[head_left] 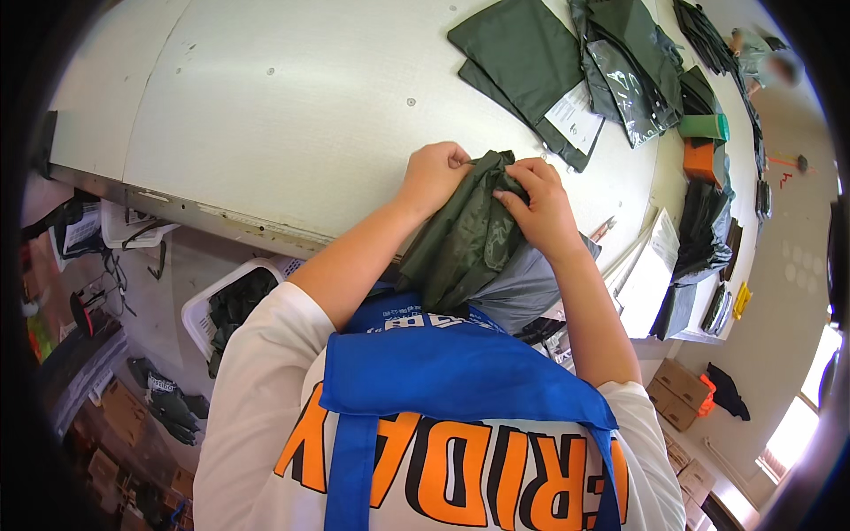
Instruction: The person folds a dark green garment on a white table, then uses a small blade to cut a tag or seam, and continues folding the garment into a compact shape. The person handles the garment repeatedly, smoothing and aligning edges before placing it aside.
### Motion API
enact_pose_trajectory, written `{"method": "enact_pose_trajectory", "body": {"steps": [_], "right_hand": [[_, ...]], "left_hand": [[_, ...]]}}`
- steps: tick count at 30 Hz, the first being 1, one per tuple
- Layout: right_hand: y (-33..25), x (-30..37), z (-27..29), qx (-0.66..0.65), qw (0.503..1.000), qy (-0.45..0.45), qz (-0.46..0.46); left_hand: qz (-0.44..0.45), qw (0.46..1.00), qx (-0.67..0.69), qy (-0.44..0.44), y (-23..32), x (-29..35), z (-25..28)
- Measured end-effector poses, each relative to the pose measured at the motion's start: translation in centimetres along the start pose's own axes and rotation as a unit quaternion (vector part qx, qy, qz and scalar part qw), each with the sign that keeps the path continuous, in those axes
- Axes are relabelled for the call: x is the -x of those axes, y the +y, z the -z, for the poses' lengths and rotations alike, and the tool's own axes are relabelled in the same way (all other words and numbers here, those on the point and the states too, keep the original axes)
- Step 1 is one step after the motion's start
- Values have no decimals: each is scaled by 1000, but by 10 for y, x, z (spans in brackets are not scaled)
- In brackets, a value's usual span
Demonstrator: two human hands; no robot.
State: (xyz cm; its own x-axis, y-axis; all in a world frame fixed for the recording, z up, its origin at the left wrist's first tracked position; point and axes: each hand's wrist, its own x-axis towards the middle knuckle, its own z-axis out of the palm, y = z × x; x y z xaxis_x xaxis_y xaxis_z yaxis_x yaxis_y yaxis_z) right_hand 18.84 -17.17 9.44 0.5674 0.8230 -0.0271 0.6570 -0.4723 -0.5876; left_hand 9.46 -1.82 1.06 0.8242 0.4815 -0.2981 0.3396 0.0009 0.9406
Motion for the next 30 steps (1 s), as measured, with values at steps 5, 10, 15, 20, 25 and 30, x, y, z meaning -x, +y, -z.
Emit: {"method": "enact_pose_trajectory", "body": {"steps": [5,10,15,20,25,30], "right_hand": [[-11,12,-14,204,978,11,28],[-2,11,-38,193,977,91,4],[14,12,-31,-66,986,148,-50],[11,10,-34,-58,987,145,-28],[27,-2,-58,72,982,175,4],[54,-17,-72,93,973,196,-83]], "left_hand": [[-283,922,-259,49,16,5,4],[-361,868,-336,55,17,14,2],[-330,874,-350,64,11,18,7],[-335,869,-360,57,13,16,3],[-382,861,-336,17,25,21,-5],[-350,860,-370,-31,19,30,1]]}}
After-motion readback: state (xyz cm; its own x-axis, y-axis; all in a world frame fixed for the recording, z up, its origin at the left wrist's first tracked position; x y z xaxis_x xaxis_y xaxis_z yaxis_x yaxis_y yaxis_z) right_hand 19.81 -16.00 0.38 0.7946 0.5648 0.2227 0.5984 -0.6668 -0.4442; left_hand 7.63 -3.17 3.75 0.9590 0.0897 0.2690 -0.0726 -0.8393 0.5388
